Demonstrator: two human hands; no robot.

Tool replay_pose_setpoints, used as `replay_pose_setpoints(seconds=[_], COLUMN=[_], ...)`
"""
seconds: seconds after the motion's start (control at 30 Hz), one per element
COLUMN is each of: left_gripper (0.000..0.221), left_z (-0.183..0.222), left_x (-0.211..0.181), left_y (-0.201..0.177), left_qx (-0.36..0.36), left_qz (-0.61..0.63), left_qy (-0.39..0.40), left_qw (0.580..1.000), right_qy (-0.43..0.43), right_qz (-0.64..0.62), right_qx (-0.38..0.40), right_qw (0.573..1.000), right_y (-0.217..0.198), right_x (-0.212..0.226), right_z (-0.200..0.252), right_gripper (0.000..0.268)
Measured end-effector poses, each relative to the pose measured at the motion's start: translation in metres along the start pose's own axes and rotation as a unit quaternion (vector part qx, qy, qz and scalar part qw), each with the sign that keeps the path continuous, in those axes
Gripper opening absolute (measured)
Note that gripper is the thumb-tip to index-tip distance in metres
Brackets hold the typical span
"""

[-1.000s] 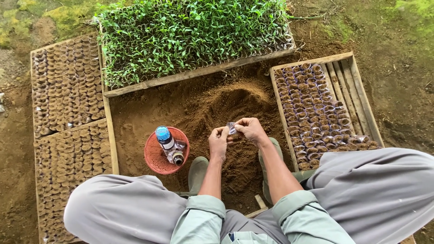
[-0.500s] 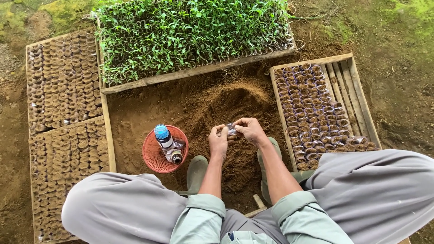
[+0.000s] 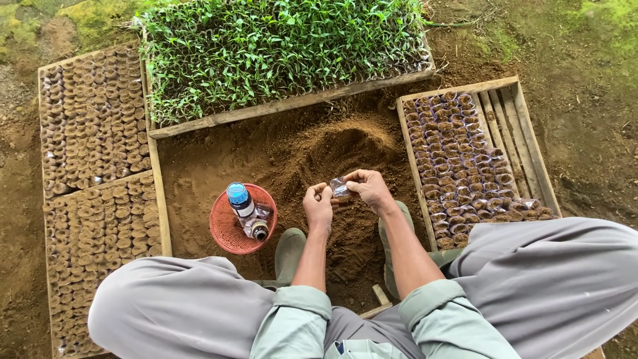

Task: Wrapping individual soil blocks with plastic film and arranging them in a wooden tray.

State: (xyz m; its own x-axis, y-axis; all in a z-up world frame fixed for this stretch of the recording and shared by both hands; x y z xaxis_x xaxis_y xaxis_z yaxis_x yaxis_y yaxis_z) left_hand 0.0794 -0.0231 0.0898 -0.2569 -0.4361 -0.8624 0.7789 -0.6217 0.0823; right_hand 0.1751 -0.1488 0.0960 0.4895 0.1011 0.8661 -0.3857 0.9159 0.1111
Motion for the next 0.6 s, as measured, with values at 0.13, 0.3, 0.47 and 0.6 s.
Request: replay_pose_setpoints(seconds=[0.13,0.3,0.47,0.6], left_gripper=[0.028,0.031,0.036,0.038], left_z=[-0.003,0.003,0.006,0.013], left_x=[0.008,-0.008,-0.016,-0.021], left_y=[0.002,0.008,0.014,0.017], left_qx=[0.011,0.004,0.0,0.002], left_qz=[0.0,0.034,0.061,0.07], left_qy=[-0.008,0.01,0.028,0.031], left_qw=[1.0,0.999,0.998,0.997], right_qy=[-0.002,-0.012,-0.033,-0.04], right_qz=[0.011,0.019,-0.029,-0.055], right_qx=[0.009,0.008,-0.054,-0.103], right_qw=[1.0,1.0,0.998,0.992], right_y=[0.007,0.019,0.014,0.003], right_x=[0.013,0.032,0.025,0.006], right_z=[0.005,0.016,0.013,0.013], right_gripper=[0.019,0.022,0.017,0.016])
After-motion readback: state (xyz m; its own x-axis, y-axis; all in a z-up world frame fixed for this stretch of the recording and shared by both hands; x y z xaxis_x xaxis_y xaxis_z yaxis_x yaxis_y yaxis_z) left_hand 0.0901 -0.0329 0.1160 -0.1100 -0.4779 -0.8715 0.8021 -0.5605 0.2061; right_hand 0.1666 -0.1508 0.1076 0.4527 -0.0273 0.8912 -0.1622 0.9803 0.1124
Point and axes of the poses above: each hand's wrist, its own z-axis away from the middle knuckle, its own y-axis out of the palm, x = y × z, the point moved 1 cm from there along -z, towards the middle knuckle, and after that the axes turned 1 degree about z, right-handed, at the moved point
